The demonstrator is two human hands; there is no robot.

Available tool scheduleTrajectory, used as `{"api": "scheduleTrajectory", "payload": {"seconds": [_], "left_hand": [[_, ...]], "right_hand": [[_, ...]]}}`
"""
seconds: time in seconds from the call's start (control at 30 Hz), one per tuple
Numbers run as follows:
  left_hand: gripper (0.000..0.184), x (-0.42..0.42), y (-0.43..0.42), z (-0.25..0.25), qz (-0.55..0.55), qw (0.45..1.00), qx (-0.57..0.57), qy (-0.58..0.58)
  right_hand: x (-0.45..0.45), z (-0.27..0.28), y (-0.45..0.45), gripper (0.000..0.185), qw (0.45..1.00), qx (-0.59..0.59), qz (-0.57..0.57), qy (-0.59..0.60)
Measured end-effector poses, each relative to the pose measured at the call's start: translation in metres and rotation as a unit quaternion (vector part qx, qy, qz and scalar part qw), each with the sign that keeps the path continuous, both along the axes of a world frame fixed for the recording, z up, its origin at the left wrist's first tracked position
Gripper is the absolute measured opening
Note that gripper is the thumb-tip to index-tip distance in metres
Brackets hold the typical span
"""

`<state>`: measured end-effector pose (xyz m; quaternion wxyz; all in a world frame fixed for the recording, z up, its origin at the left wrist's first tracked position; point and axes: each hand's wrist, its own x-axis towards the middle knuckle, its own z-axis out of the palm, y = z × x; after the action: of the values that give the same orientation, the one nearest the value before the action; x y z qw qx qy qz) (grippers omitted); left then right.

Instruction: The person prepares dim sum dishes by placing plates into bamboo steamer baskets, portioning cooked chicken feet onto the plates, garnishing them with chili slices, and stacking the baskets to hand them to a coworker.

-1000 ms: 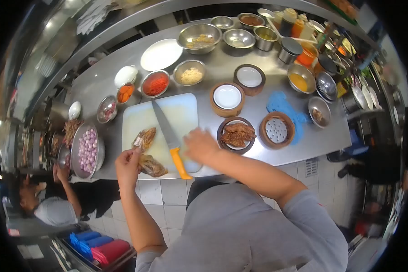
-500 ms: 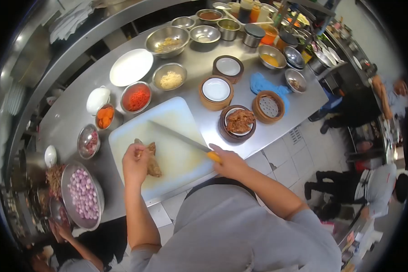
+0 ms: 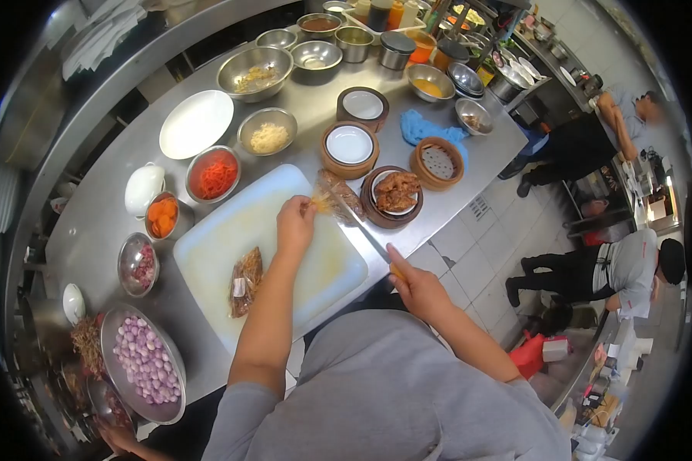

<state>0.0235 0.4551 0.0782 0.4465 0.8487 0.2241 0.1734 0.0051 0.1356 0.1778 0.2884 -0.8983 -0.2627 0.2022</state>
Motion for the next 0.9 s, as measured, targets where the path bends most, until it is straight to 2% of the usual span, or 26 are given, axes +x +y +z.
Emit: {"api": "scheduleTrajectory", "payload": {"seconds": [0.13,0.4,0.5,0.6,0.73,0.8,0.87,0.9], "left_hand": [[0.022,-0.008,0.000,-0.004,-0.023,0.999,0.021,-0.011],[0.017,-0.008,0.004,0.004,-0.040,0.998,0.053,0.006],[0.017,-0.010,0.007,0.000,-0.056,0.995,0.078,0.002],[0.015,-0.010,0.004,-0.002,-0.044,0.995,0.090,0.023],[0.014,-0.008,-0.006,-0.011,0.068,0.996,0.054,-0.009],[0.013,-0.007,-0.003,-0.012,0.100,0.994,0.035,-0.032],[0.009,-0.011,0.011,0.000,0.138,0.989,-0.031,-0.032],[0.009,-0.015,0.015,0.008,0.138,0.989,-0.028,-0.033]], "right_hand": [[-0.003,0.001,0.004,0.062,0.994,-0.071,0.049,0.070],[0.014,-0.035,0.052,0.069,0.992,-0.085,0.064,0.060],[0.027,-0.030,0.082,0.071,0.990,-0.106,0.066,0.060],[0.025,-0.027,0.076,0.070,0.986,-0.133,0.069,0.070],[-0.002,-0.022,0.002,0.070,0.985,-0.133,0.078,0.077],[-0.014,0.004,-0.022,0.070,0.983,-0.142,0.073,0.086],[-0.021,0.035,-0.031,0.072,0.965,-0.225,0.071,0.118],[-0.021,0.035,-0.035,0.072,0.965,-0.223,0.071,0.117]]}}
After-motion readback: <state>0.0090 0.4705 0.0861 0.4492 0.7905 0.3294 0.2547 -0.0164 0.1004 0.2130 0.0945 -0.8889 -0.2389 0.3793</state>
